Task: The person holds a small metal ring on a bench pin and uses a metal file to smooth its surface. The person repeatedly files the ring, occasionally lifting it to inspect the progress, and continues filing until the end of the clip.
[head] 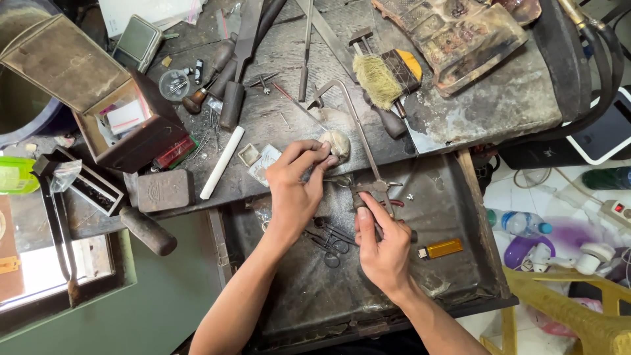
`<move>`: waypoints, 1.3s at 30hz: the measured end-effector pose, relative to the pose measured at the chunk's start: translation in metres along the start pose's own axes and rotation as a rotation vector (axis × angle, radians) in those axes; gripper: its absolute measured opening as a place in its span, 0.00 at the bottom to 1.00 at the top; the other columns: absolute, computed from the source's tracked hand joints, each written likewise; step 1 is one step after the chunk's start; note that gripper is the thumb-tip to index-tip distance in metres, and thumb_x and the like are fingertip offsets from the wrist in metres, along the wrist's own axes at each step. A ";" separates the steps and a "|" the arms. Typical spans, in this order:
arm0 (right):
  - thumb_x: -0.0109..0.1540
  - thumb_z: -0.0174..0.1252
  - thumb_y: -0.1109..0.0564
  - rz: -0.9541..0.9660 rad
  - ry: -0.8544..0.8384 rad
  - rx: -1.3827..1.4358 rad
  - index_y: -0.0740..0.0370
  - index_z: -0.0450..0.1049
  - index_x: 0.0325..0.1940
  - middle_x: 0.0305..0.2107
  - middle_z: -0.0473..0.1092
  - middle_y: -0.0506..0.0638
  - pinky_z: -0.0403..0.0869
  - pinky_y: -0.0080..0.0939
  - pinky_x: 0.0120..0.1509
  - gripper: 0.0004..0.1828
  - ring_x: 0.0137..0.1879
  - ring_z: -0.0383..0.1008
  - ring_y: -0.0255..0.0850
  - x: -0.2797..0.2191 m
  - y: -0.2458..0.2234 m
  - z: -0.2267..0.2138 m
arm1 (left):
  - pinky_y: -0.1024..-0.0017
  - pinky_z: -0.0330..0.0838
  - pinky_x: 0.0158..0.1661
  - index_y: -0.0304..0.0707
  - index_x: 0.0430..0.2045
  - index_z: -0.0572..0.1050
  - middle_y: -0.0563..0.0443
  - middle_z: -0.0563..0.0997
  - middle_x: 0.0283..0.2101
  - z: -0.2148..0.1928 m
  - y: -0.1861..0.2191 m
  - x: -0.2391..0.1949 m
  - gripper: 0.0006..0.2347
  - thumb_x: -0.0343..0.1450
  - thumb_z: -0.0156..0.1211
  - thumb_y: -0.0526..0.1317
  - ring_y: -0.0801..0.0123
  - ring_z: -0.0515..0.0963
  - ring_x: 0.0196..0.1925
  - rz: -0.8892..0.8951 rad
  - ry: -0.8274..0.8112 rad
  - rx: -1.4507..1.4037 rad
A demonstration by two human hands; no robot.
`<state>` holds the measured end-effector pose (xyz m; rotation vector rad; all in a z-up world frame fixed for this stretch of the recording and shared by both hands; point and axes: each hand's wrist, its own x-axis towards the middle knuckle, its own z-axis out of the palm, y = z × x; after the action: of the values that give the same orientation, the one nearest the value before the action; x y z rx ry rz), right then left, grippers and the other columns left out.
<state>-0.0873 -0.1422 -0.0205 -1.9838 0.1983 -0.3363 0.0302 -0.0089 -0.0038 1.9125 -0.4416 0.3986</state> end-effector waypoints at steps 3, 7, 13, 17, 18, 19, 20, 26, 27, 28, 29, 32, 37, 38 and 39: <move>0.69 0.49 0.54 0.002 -0.016 -0.003 0.69 0.74 0.59 0.20 0.74 0.48 0.78 0.34 0.26 0.20 0.21 0.75 0.36 0.000 0.003 0.000 | 0.74 0.78 0.42 0.28 0.30 0.82 0.46 0.82 0.37 -0.001 0.005 0.003 0.01 0.69 0.66 0.26 0.64 0.83 0.39 -0.025 0.003 -0.006; 0.69 0.49 0.53 0.010 -0.026 0.003 0.69 0.74 0.60 0.20 0.75 0.48 0.75 0.35 0.25 0.21 0.21 0.75 0.36 0.004 0.002 0.000 | 0.74 0.79 0.44 0.29 0.30 0.82 0.45 0.83 0.37 -0.002 0.005 0.006 0.01 0.69 0.66 0.27 0.64 0.84 0.41 -0.033 0.015 -0.005; 0.68 0.50 0.54 0.028 -0.005 0.039 0.70 0.73 0.60 0.20 0.74 0.48 0.80 0.34 0.27 0.20 0.22 0.75 0.36 0.001 -0.004 0.006 | 0.73 0.84 0.47 0.28 0.33 0.82 0.41 0.84 0.39 -0.009 0.002 0.008 0.06 0.67 0.64 0.22 0.61 0.85 0.43 -0.056 -0.045 -0.048; 0.69 0.49 0.55 -0.016 -0.006 -0.014 0.70 0.73 0.59 0.21 0.76 0.49 0.76 0.35 0.27 0.20 0.21 0.77 0.37 0.002 -0.003 0.007 | 0.75 0.78 0.44 0.32 0.32 0.84 0.48 0.85 0.38 -0.013 -0.002 0.013 0.02 0.69 0.69 0.30 0.67 0.85 0.40 -0.063 -0.130 0.030; 0.69 0.49 0.55 -0.035 -0.012 -0.039 0.70 0.73 0.59 0.21 0.77 0.49 0.76 0.35 0.27 0.19 0.21 0.77 0.37 0.002 -0.002 0.006 | 0.76 0.78 0.43 0.31 0.31 0.83 0.47 0.85 0.37 -0.011 -0.003 0.012 0.02 0.68 0.70 0.28 0.68 0.85 0.39 -0.054 -0.098 0.027; 0.69 0.49 0.55 -0.036 -0.015 -0.039 0.70 0.73 0.59 0.21 0.77 0.49 0.76 0.35 0.27 0.19 0.21 0.77 0.37 0.001 -0.002 0.006 | 0.76 0.78 0.43 0.31 0.31 0.83 0.47 0.85 0.37 -0.010 -0.002 0.011 0.02 0.68 0.70 0.28 0.68 0.85 0.39 -0.056 -0.095 0.028; 0.69 0.49 0.56 -0.033 -0.015 -0.044 0.70 0.73 0.59 0.21 0.76 0.49 0.75 0.35 0.27 0.19 0.21 0.77 0.37 -0.001 -0.002 0.005 | 0.75 0.78 0.43 0.29 0.31 0.83 0.46 0.85 0.37 -0.009 -0.001 0.010 0.02 0.69 0.69 0.28 0.65 0.85 0.40 -0.028 -0.078 0.035; 0.69 0.50 0.58 -0.047 -0.026 -0.089 0.72 0.71 0.59 0.20 0.76 0.51 0.80 0.32 0.23 0.18 0.21 0.78 0.37 -0.037 0.012 0.000 | 0.75 0.77 0.42 0.28 0.32 0.81 0.45 0.83 0.39 -0.007 -0.004 0.006 0.01 0.71 0.65 0.28 0.64 0.84 0.41 0.048 -0.060 0.049; 0.68 0.51 0.59 -0.051 -0.017 -0.108 0.71 0.72 0.58 0.19 0.75 0.49 0.78 0.33 0.24 0.17 0.21 0.77 0.36 -0.041 0.014 -0.001 | 0.74 0.78 0.43 0.28 0.33 0.81 0.45 0.83 0.39 -0.007 -0.004 0.006 0.01 0.71 0.66 0.28 0.63 0.85 0.42 0.058 -0.070 0.050; 0.68 0.51 0.59 -0.050 -0.019 -0.106 0.71 0.72 0.58 0.19 0.75 0.49 0.78 0.33 0.24 0.17 0.21 0.77 0.36 -0.026 0.009 0.004 | 0.74 0.78 0.43 0.28 0.33 0.81 0.45 0.83 0.39 -0.007 -0.003 0.007 0.01 0.71 0.66 0.28 0.63 0.85 0.42 0.056 -0.071 0.053; 0.69 0.50 0.61 -0.089 0.000 -0.058 0.74 0.73 0.57 0.19 0.75 0.53 0.74 0.35 0.24 0.16 0.20 0.75 0.37 -0.011 0.004 0.008 | 0.68 0.79 0.41 0.31 0.31 0.82 0.45 0.84 0.36 -0.007 -0.002 0.008 0.00 0.71 0.67 0.29 0.57 0.86 0.39 0.051 -0.046 0.034; 0.69 0.49 0.62 -0.108 0.002 0.004 0.76 0.74 0.57 0.19 0.75 0.56 0.70 0.38 0.24 0.16 0.20 0.74 0.39 0.018 -0.012 0.009 | 0.64 0.80 0.39 0.32 0.29 0.83 0.44 0.84 0.32 -0.005 0.001 0.009 0.02 0.71 0.67 0.31 0.52 0.87 0.35 0.052 -0.016 0.010; 0.70 0.47 0.59 0.027 -0.063 -0.017 0.75 0.73 0.60 0.19 0.75 0.53 0.71 0.32 0.24 0.19 0.19 0.73 0.34 -0.021 -0.011 -0.008 | 0.65 0.80 0.38 0.31 0.28 0.82 0.44 0.84 0.32 -0.003 -0.002 0.008 0.03 0.72 0.66 0.32 0.53 0.86 0.34 0.050 0.006 -0.008; 0.69 0.48 0.60 0.037 -0.065 -0.043 0.75 0.73 0.59 0.19 0.75 0.53 0.71 0.32 0.23 0.18 0.19 0.73 0.34 -0.029 -0.007 -0.012 | 0.65 0.80 0.38 0.31 0.29 0.82 0.44 0.84 0.32 -0.003 -0.003 0.007 0.03 0.72 0.66 0.31 0.52 0.86 0.34 0.051 0.002 -0.006; 0.68 0.49 0.61 0.047 -0.068 -0.069 0.75 0.73 0.58 0.19 0.75 0.53 0.72 0.31 0.22 0.18 0.18 0.73 0.34 -0.037 -0.002 -0.017 | 0.65 0.80 0.38 0.31 0.29 0.82 0.44 0.84 0.32 -0.003 -0.003 0.006 0.02 0.71 0.66 0.31 0.52 0.86 0.34 0.053 -0.001 -0.005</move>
<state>-0.1277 -0.1455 -0.0176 -2.0516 0.2156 -0.2344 0.0370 -0.0059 -0.0020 1.8998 -0.4946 0.4309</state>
